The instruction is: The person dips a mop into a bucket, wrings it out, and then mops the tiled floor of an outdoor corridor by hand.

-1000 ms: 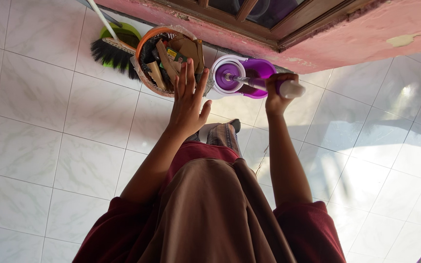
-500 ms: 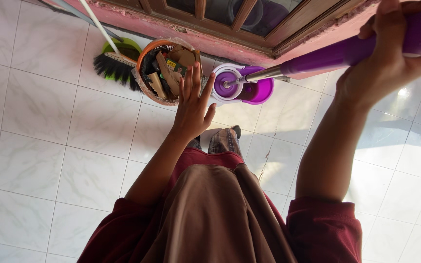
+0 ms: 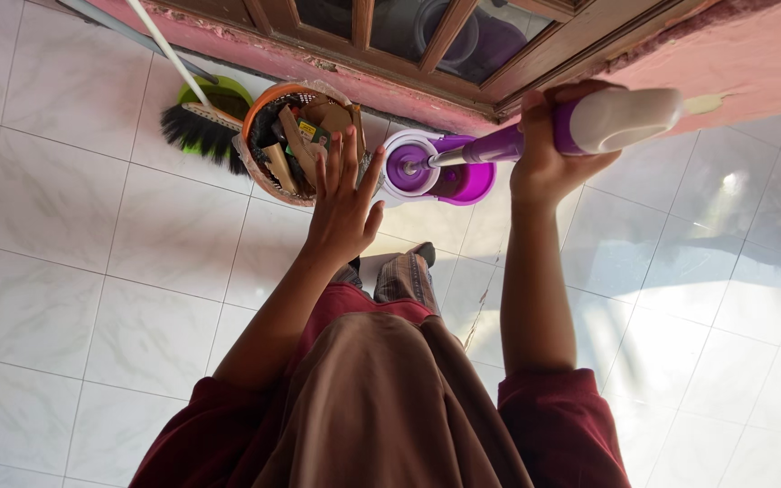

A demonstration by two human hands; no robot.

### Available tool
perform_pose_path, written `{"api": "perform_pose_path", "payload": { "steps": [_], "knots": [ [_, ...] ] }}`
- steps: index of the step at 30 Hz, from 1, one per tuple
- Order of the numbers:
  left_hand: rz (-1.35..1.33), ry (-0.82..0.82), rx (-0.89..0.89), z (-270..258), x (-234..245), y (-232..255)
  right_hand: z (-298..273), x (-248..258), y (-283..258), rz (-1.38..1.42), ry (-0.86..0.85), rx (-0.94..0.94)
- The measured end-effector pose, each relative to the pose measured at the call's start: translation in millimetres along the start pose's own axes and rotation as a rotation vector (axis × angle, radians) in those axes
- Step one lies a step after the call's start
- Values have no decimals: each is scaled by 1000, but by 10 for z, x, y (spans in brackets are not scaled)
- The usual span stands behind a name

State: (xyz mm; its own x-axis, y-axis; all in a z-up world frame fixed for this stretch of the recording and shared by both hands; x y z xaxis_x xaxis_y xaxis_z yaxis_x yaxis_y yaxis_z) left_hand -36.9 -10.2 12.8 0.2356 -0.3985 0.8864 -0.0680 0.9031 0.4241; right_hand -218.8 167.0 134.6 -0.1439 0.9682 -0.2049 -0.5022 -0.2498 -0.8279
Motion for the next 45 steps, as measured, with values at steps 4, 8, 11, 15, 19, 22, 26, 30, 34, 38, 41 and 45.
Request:
{"api": "perform_pose_path", "payload": {
  "steps": [4,8,11,15,19,22,26,30,34,38,41,45],
  "knots": [
    [3,-43,43,0,-80,-38,-114,212,443,-55,65,28],
    [-12,-13,53,42,-133,-46,-334,333,894,-5,72,-40],
    [-31,-23,62,14,-136,-39,-597,492,1295,65,103,-101],
    [-30,-39,65,-19,-78,-28,-964,850,1738,25,87,-113],
    [-24,-16,47,-25,2,-6,-1197,1016,1923,-56,29,-116],
    [-2,0,37,-59,48,-13,-1106,987,1956,53,177,-233],
    [-2,4,49,-60,61,-39,-674,882,1632,-34,133,-204],
    [9,29,26,-126,60,-4,-124,654,989,3,133,-116],
    [-27,36,5,-106,129,57,452,631,122,-84,141,-7],
    [-74,32,7,-91,188,132,605,647,-484,-29,104,1],
    [-85,43,-8,-101,195,174,598,485,-604,-56,-6,91],
    [-88,28,-8,-143,181,171,407,159,-598,-3,-45,89]
  ]
}}
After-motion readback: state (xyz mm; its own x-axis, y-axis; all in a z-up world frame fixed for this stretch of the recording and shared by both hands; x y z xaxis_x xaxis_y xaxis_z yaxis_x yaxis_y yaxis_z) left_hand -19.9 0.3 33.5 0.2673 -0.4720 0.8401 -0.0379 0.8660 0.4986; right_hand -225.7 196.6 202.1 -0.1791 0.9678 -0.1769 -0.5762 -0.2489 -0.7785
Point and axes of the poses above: each hand's wrist, its own z-axis towards the middle knuckle, its own x-axis out of the back of the hand, y = z × x, the point moved 3 cm from there along z, towards the middle knuckle, and after that the axes turned 4 degrees about z, right-handed, at the moved point
